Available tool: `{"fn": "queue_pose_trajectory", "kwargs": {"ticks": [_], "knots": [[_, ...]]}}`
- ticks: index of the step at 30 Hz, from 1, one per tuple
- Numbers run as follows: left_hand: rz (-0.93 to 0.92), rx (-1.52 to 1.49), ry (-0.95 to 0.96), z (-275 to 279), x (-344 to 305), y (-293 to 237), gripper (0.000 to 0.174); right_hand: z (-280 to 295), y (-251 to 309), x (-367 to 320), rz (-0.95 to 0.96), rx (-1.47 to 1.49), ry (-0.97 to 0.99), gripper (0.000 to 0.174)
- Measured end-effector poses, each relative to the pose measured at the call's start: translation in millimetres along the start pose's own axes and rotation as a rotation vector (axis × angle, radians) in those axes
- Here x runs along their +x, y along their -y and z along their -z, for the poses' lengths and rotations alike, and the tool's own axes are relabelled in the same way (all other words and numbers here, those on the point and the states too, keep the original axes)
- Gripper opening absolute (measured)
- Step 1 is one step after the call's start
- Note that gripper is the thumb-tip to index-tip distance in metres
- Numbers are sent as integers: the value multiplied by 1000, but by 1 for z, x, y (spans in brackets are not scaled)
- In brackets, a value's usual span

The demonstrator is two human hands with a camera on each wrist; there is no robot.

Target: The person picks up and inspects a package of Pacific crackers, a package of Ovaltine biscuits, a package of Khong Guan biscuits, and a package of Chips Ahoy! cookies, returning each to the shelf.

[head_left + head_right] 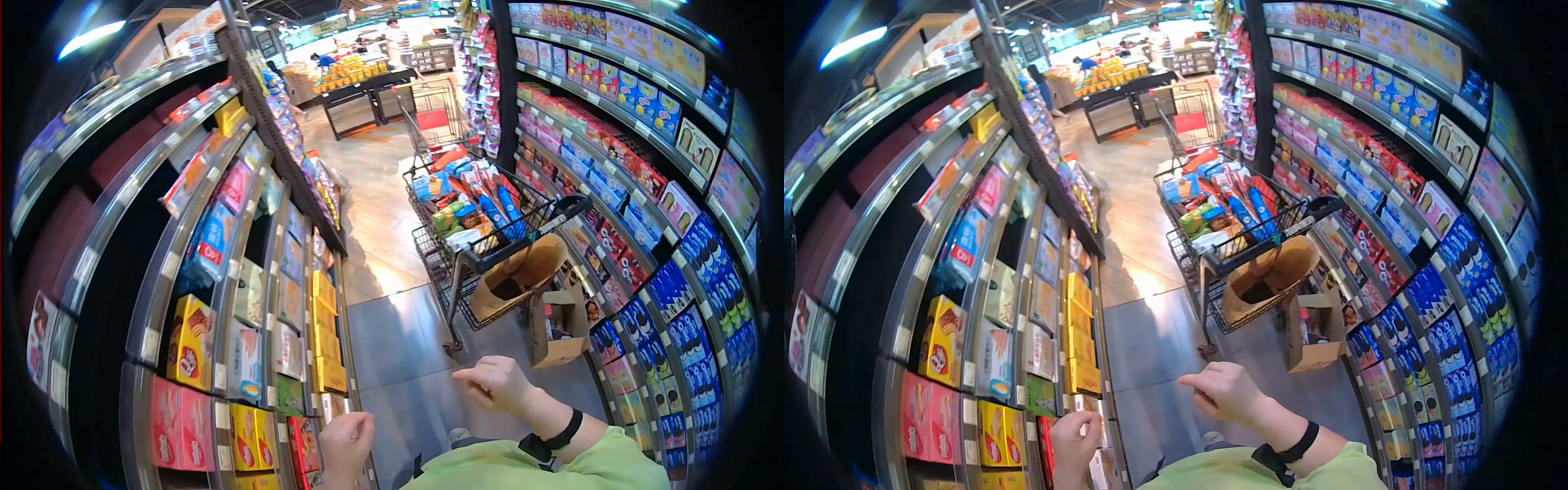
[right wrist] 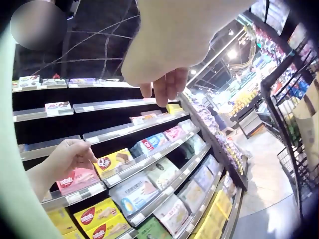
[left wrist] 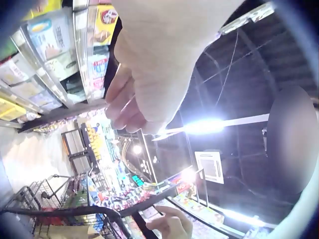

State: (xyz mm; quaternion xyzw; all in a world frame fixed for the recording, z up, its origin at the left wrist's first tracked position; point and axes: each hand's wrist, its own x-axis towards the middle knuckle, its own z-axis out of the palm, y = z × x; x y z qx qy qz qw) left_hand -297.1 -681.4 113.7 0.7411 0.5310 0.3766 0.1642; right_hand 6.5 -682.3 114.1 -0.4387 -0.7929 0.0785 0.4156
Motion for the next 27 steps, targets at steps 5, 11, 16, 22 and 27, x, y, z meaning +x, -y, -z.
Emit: {"fn": "queue_pose_trajectory", "kwargs": {"ticks": [5,11,16,22,27], "knots": [[-60,-10,161,-51,63,-9,8,15,-51,2,-144,-43,-5,26],[-137,-67,333,-112,147,23,11,26,-97,29,-257,-139,-17,26],[-304,-114,416,-160,235,40,12,51,-137,68,-372,-251,18,27],[-345,-162,514,-195,331,59,13,94,-166,140,-545,-403,136,27],[-289,-172,627,-238,381,61,13,121,-195,183,-657,-375,191,26]]}}
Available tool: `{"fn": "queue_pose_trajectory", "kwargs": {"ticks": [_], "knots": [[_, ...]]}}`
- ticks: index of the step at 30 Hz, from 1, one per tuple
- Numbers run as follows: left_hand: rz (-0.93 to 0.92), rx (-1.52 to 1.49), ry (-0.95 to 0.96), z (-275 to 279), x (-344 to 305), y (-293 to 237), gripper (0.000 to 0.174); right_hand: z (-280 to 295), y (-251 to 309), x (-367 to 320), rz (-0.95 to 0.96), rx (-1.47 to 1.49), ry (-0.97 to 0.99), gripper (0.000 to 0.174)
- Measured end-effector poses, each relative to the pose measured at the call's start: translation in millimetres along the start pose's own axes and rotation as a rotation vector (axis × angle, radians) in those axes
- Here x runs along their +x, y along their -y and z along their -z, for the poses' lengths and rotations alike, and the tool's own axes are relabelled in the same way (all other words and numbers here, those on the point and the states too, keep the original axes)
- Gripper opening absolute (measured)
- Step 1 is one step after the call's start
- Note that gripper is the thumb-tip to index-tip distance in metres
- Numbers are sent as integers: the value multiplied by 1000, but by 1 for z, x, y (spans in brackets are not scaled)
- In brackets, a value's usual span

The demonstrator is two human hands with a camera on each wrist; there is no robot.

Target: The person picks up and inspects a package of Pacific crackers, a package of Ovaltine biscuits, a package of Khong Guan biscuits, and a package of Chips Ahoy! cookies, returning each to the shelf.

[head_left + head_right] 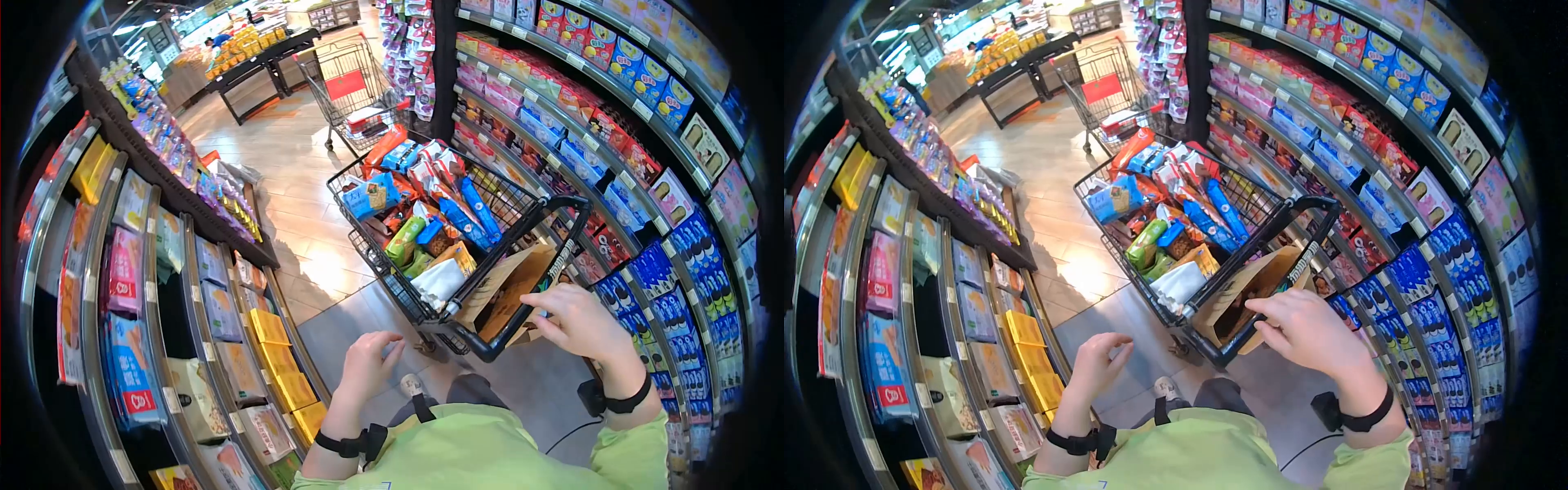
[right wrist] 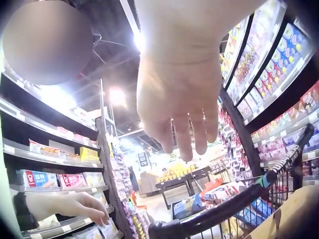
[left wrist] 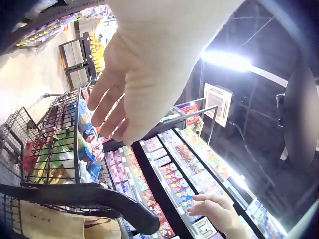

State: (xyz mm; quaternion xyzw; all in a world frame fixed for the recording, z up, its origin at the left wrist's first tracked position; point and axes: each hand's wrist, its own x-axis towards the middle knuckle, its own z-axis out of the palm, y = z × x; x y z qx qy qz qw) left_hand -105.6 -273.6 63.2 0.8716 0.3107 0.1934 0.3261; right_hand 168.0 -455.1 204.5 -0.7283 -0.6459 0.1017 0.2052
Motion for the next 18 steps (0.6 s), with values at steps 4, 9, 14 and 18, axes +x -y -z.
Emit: {"fn": "queue_pose_trajectory", "kwargs": {"ticks": [4,9,14,18], "knots": [[-52,-20,92,-11,41,7,16,18,-22,47,18,-94,141,33],[5,-39,138,-27,88,14,20,11,-76,131,93,-264,368,38],[19,31,170,-69,142,23,32,-43,-111,223,78,-315,686,35],[82,254,276,-109,164,34,52,-121,-132,274,151,-321,729,34]]}}
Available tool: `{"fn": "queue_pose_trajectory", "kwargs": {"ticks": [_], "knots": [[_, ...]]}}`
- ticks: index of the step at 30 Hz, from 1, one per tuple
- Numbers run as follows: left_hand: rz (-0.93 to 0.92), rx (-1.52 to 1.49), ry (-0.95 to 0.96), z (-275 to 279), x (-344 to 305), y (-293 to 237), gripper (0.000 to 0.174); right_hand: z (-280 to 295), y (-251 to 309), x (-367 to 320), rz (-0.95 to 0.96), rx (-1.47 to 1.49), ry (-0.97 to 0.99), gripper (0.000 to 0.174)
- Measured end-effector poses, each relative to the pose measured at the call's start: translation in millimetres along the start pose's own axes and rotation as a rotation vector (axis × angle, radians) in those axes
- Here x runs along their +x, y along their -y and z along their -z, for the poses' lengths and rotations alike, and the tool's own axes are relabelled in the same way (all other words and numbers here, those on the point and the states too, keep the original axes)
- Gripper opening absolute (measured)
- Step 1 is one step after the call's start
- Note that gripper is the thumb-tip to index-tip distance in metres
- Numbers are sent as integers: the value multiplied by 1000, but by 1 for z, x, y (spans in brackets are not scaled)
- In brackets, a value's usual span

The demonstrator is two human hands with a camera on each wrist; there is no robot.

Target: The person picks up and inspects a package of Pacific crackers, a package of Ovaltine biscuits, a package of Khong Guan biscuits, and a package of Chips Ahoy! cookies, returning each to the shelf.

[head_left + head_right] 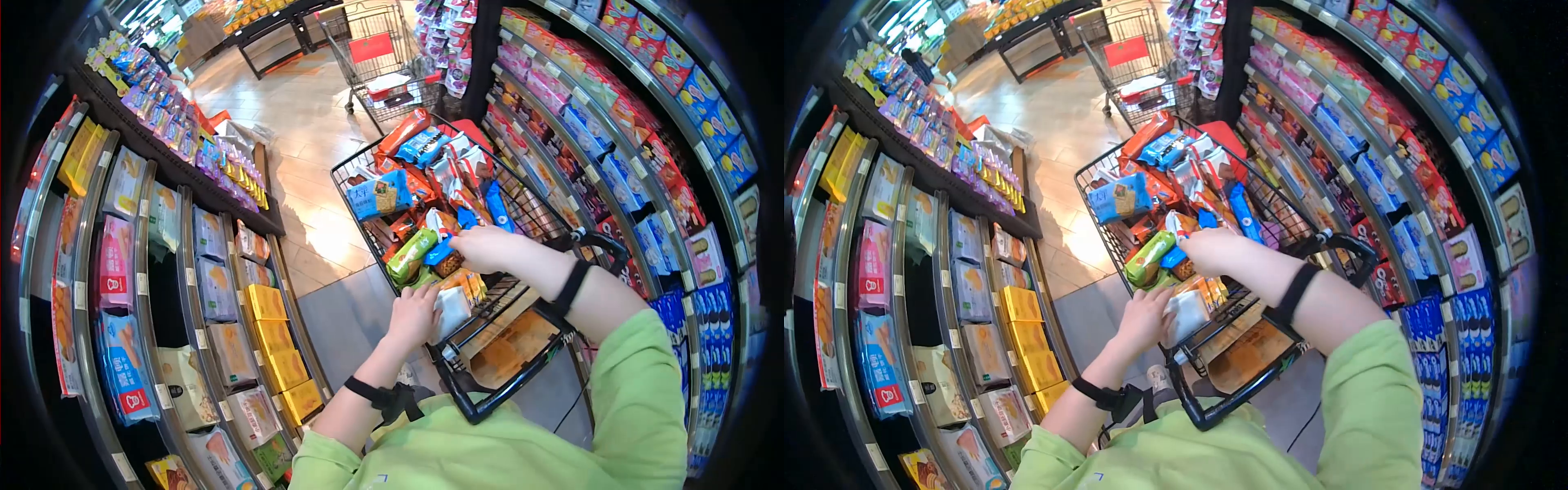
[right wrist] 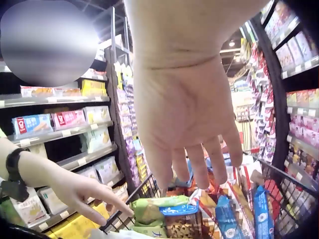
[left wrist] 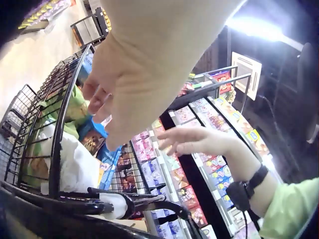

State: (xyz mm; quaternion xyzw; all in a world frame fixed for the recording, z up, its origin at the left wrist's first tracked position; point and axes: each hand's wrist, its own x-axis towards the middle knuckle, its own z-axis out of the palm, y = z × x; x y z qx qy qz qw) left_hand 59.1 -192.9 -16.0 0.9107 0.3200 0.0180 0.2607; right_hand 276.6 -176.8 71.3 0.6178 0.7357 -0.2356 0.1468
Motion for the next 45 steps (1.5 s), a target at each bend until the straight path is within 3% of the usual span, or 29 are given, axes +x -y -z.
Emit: {"fn": "queue_pose_trajectory", "kwargs": {"ticks": [3,6,7,10,11,14,16,18,20,21,22,24,25,27,30,34,35,37,40,45], "knots": [[165,65,-293,4,17,6,61,-19,8,51,10,-55,-67,42],[216,240,-375,-2,35,35,73,-54,15,94,77,-125,-253,64],[281,168,-266,-2,38,41,82,-59,21,104,71,-144,-198,68],[376,-14,-141,-3,46,48,84,-89,32,132,57,-124,-282,57],[365,-15,-164,-3,44,47,82,-99,32,143,71,-150,-352,41],[339,-186,-228,3,39,49,81,-79,29,136,181,-236,-350,28],[270,-239,-305,9,30,50,79,-56,27,116,220,-185,-439,29],[142,-195,-733,25,21,38,80,-28,21,88,269,-25,-509,29],[160,-261,-770,33,12,36,88,2,13,56,306,203,-636,34],[225,-430,-734,44,5,27,91,11,11,37,324,340,-744,40],[289,-599,-693,53,-1,18,94,24,11,21,252,528,-694,43],[314,-661,-714,65,-12,1,98,29,12,-5,211,1052,-623,46],[290,-927,-641,70,-17,-5,92,38,20,-26,230,1040,-623,46],[197,-1498,-472,98,-33,-34,76,52,40,-69,260,1902,-277,49],[186,-1581,-473,114,-58,-65,67,45,55,-98,379,1974,-114,50],[174,-1527,-706,134,-96,-105,54,48,67,-128,398,1980,48,49],[196,-1488,-778,141,-107,-116,51,50,69,-132,394,1988,-14,49],[217,-1461,-832,144,-130,-127,52,52,71,-141,400,1976,-62,49],[263,-1384,-909,141,-161,-145,57,51,77,-155,420,1806,1,50],[307,-1335,-965,133,-201,-179,61,43,93,-173,491,1793,155,56]]}}
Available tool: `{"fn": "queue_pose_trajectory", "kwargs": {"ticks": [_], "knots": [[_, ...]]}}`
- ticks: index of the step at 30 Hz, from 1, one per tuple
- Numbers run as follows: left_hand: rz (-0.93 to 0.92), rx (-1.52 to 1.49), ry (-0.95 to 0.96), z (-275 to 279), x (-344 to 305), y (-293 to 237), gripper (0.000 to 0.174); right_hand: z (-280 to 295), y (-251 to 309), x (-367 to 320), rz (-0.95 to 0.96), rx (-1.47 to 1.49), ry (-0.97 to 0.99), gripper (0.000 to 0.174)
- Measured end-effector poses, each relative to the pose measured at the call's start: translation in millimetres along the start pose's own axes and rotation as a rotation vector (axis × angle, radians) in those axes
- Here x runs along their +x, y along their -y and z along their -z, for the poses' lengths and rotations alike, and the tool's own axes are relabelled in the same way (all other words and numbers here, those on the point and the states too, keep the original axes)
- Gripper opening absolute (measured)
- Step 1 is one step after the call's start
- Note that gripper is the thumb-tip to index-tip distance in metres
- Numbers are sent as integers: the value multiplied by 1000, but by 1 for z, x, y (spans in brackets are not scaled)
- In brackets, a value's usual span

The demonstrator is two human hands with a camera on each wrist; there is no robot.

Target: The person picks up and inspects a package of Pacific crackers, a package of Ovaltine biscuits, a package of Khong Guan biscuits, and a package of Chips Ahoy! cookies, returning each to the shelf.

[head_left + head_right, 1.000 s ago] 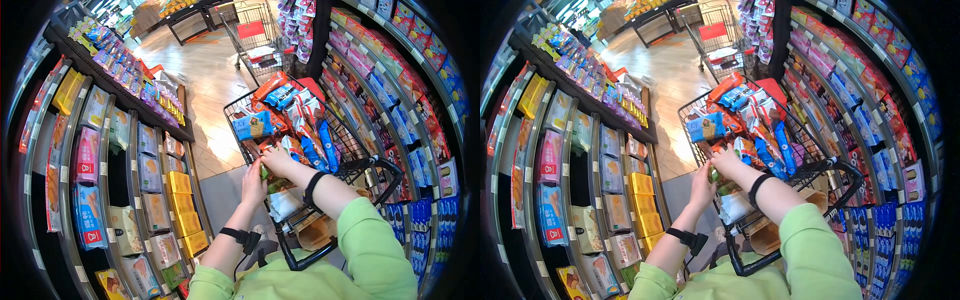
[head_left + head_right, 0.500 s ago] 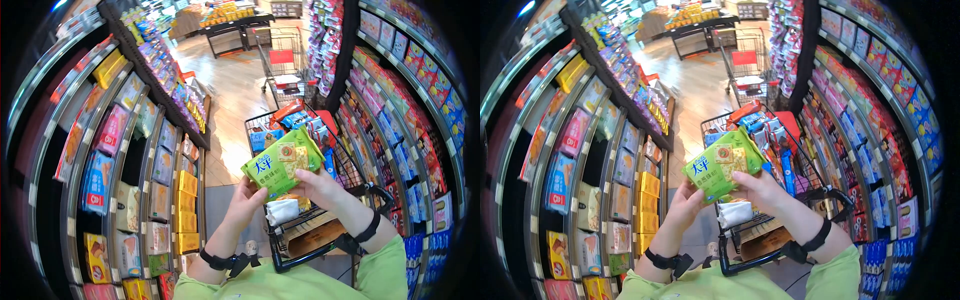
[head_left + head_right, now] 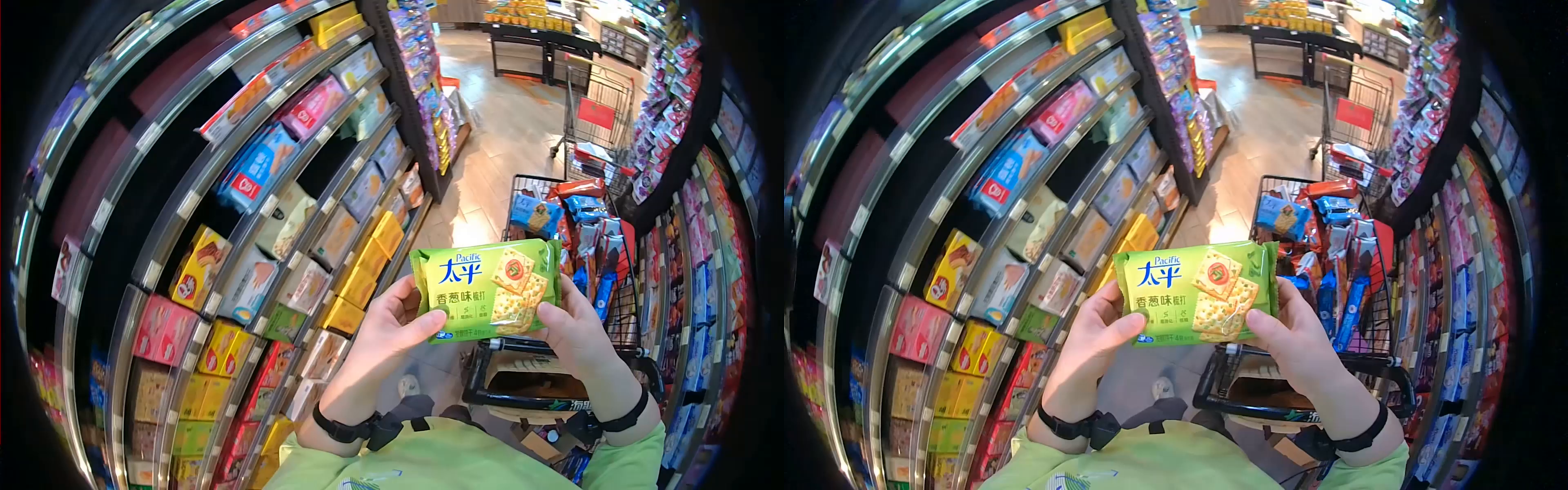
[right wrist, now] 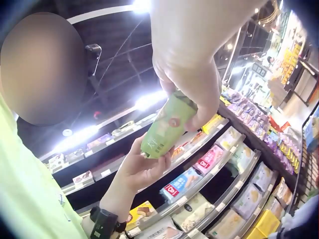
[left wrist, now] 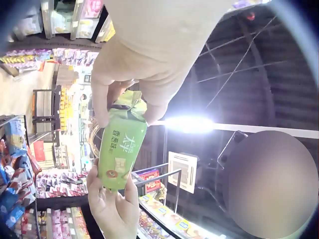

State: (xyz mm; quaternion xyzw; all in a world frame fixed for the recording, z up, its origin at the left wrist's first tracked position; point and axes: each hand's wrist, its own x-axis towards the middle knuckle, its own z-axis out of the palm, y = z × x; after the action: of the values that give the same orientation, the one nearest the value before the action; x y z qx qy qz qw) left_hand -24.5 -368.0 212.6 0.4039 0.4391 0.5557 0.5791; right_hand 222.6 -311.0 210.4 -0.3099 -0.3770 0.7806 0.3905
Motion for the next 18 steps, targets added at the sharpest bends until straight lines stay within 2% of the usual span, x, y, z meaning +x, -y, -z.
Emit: {"fn": "queue_pose_trajectory", "kwargs": {"ticks": [4,10,18], "knots": [[-44,47,-15,10,-32,-7,62,-20,-7,-13,-4,-15,64,64],[-106,42,-101,41,-93,-18,64,-71,-27,-31,-34,-49,136,65],[-217,21,-307,123,-235,-26,54,-190,-99,-59,-99,-145,350,66]]}}
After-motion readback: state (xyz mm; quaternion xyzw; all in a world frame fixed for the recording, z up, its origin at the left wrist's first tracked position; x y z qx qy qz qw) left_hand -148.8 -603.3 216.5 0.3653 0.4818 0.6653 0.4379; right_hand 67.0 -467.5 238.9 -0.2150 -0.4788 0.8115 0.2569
